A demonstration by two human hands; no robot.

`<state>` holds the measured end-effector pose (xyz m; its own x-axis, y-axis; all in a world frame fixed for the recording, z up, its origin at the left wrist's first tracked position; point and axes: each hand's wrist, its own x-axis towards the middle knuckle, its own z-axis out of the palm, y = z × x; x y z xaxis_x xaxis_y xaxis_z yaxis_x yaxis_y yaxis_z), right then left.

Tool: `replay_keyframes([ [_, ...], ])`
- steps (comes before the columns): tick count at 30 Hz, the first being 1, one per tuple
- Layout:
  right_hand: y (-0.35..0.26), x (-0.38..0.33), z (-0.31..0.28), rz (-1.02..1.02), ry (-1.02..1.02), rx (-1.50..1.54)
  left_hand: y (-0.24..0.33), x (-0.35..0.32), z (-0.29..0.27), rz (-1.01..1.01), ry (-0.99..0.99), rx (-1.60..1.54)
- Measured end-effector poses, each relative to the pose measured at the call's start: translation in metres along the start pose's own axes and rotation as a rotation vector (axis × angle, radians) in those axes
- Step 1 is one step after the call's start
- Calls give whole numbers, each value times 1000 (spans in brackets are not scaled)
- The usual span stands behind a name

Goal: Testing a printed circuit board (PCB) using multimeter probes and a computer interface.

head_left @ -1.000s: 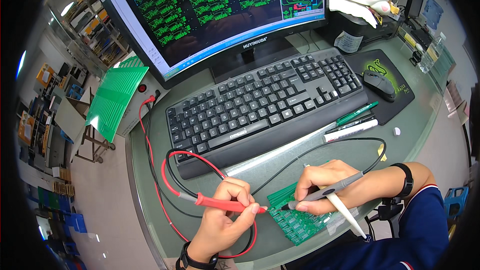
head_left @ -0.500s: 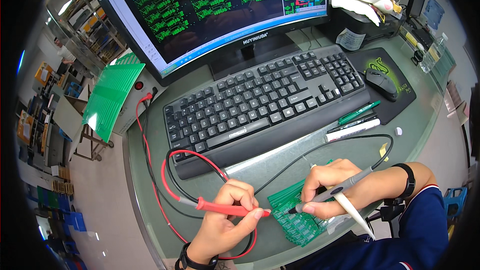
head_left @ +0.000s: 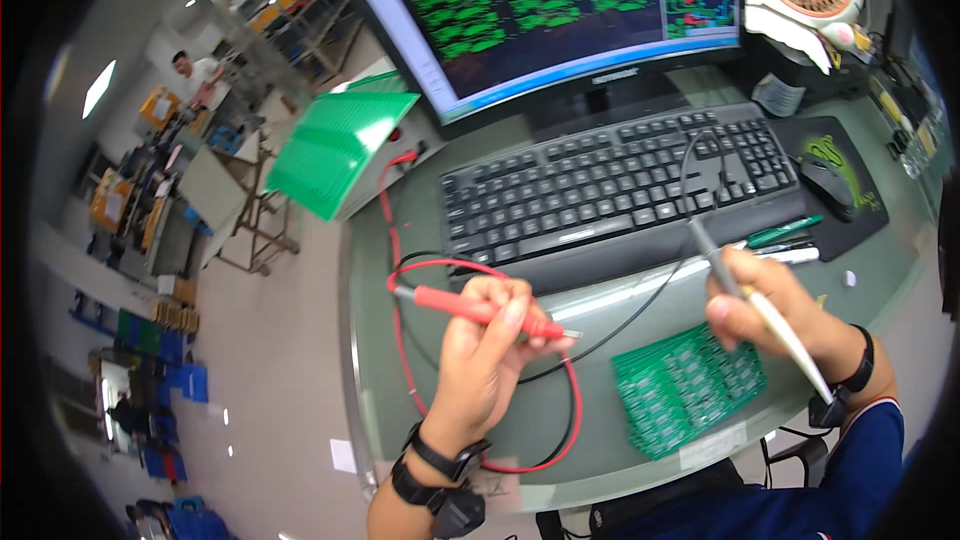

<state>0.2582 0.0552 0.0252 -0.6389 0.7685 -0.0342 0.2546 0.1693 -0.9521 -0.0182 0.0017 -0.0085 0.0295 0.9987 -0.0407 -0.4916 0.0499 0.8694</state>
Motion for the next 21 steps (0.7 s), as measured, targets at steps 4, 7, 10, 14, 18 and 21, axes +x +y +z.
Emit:
replay_keyframes([
  [4, 4, 5, -13, -167, 179, -271, 0, 8, -6, 25, -25, -138],
  [7, 9, 13, -20, -254, 319, -386, 4, 5, -9, 37, 5, -163],
  [10, 11, 17, -31, -273, 408, -461, 2, 8, -12, 54, 2, -189],
  [14, 20, 12, -55, -224, 599, -671, -1, 10, -11, 58, -47, -191],
  [18, 28, 20, -73, -131, 671, -775, 2, 2, -17, 73, 53, -174],
  [21, 33, 24, -82, -48, 649, -790, 1, 1, -14, 102, 56, -152],
])
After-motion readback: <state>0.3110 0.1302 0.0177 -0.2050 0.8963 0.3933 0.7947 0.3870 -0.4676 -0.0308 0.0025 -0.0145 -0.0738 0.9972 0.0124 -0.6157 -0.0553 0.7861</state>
